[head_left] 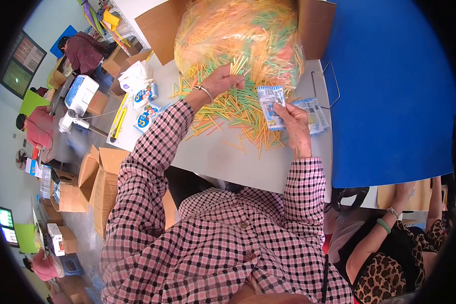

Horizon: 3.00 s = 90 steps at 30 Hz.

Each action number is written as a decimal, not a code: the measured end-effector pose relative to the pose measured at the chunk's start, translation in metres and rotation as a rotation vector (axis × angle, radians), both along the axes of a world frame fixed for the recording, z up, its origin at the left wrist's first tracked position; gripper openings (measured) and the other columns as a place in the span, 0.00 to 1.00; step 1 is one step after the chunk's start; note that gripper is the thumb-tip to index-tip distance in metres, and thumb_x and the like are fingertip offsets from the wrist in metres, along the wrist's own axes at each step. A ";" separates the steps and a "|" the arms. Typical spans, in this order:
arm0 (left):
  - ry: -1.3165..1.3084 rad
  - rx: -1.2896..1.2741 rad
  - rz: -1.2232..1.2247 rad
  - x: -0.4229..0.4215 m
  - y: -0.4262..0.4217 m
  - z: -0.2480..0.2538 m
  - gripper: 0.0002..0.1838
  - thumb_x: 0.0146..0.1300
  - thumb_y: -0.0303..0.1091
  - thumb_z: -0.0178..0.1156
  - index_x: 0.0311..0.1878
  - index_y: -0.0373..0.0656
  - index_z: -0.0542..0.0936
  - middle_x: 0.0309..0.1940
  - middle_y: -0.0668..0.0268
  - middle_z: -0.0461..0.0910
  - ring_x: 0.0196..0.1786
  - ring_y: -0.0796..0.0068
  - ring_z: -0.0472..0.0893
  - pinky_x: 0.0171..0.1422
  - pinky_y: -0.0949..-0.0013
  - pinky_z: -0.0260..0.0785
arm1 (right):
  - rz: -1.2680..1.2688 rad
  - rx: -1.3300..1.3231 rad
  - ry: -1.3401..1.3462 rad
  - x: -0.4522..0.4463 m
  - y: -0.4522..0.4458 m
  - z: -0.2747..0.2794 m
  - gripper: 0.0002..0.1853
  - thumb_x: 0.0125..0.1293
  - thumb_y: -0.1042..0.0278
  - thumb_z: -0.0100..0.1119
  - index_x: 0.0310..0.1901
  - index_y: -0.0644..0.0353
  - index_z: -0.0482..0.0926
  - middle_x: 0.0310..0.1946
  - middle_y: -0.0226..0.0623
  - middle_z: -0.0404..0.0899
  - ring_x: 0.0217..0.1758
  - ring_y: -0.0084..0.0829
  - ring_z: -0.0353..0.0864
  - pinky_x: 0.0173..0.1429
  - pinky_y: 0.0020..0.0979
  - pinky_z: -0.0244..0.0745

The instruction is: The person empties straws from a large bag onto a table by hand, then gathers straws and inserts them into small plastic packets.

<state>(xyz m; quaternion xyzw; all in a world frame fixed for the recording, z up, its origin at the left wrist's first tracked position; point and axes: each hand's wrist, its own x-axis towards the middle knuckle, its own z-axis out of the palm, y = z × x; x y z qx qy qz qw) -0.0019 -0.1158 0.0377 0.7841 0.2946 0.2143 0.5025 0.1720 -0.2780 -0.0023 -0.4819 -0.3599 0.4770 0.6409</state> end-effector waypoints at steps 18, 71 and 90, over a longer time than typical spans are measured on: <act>-0.282 -0.400 0.046 0.029 -0.019 0.022 0.15 0.67 0.39 0.50 0.41 0.33 0.75 0.37 0.58 0.78 0.44 0.66 0.78 0.53 0.65 0.70 | 0.088 0.023 0.056 0.000 -0.002 0.001 0.10 0.62 0.65 0.59 0.39 0.63 0.81 0.32 0.30 0.81 0.31 0.15 0.75 0.39 0.19 0.69; 0.151 0.467 -0.321 0.009 -0.041 0.011 0.29 0.59 0.42 0.61 0.59 0.39 0.65 0.49 0.65 0.73 0.52 0.71 0.73 0.56 0.66 0.67 | 0.172 0.057 -0.045 -0.001 0.004 -0.016 0.12 0.65 0.64 0.54 0.44 0.63 0.80 0.33 0.27 0.80 0.34 0.14 0.74 0.41 0.19 0.69; -0.058 0.195 -0.293 0.018 -0.048 0.012 0.20 0.58 0.28 0.60 0.54 0.40 0.71 0.45 0.68 0.75 0.48 0.79 0.75 0.55 0.74 0.70 | 0.162 0.139 0.160 -0.008 0.003 -0.006 0.12 0.63 0.68 0.57 0.47 0.62 0.78 0.37 0.27 0.79 0.37 0.15 0.74 0.43 0.19 0.70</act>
